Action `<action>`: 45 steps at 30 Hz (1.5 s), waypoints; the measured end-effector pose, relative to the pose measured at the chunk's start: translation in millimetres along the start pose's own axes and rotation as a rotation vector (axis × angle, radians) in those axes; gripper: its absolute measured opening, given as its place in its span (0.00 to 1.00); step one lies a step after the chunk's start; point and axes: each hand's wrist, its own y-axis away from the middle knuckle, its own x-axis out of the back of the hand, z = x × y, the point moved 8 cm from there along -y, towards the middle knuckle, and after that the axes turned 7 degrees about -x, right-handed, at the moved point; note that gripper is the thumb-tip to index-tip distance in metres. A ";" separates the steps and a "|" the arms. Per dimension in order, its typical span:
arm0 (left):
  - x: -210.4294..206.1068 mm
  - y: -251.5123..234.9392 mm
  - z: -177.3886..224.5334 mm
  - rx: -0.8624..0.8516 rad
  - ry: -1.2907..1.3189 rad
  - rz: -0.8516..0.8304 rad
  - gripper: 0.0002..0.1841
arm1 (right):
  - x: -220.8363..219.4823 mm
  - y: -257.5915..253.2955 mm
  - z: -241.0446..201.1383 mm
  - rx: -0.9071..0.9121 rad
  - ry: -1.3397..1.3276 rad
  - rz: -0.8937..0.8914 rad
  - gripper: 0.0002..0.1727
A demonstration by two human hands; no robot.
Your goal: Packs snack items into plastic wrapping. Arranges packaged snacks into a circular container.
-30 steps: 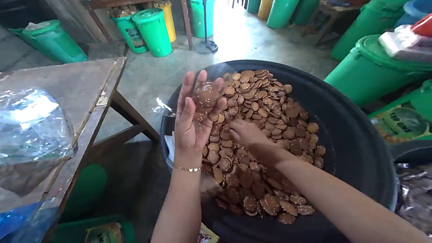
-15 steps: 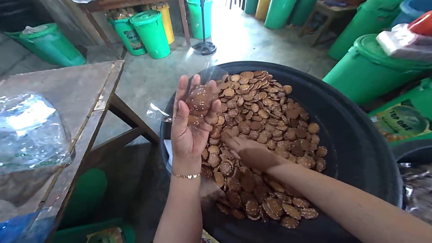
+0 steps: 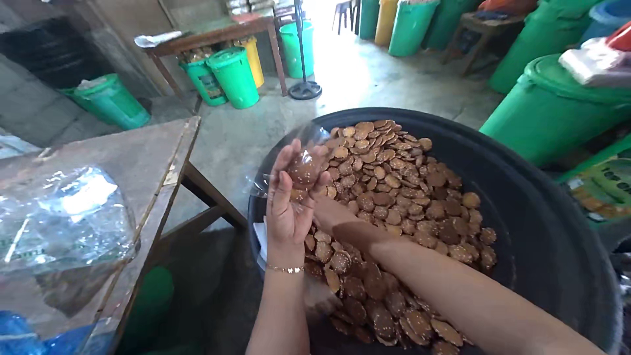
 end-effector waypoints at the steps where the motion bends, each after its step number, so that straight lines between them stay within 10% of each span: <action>1: 1.4 -0.9 -1.7 0.002 0.010 0.014 0.16 | 10.5 0.7 3.9 -0.067 -0.109 0.014 0.27; 12: -7.8 1.1 -18.9 0.121 0.023 0.093 0.18 | 80.2 85.3 76.9 0.074 -1.908 0.354 0.15; 16: -31.8 12.3 -42.1 0.280 0.067 -0.071 0.22 | 96.3 113.9 55.0 0.341 -1.710 0.230 0.15; 22: -42.6 18.0 -45.3 0.278 0.032 -0.097 0.21 | 105.2 155.1 88.9 0.171 -1.896 0.459 0.16; 33: -83.2 60.0 -73.7 0.587 -0.245 -0.393 0.35 | 123.0 246.5 93.0 0.338 -0.775 0.766 0.16; 45: -106.8 117.4 -81.4 0.695 -0.327 -0.422 0.19 | 120.6 276.9 74.9 0.524 -0.256 0.750 0.16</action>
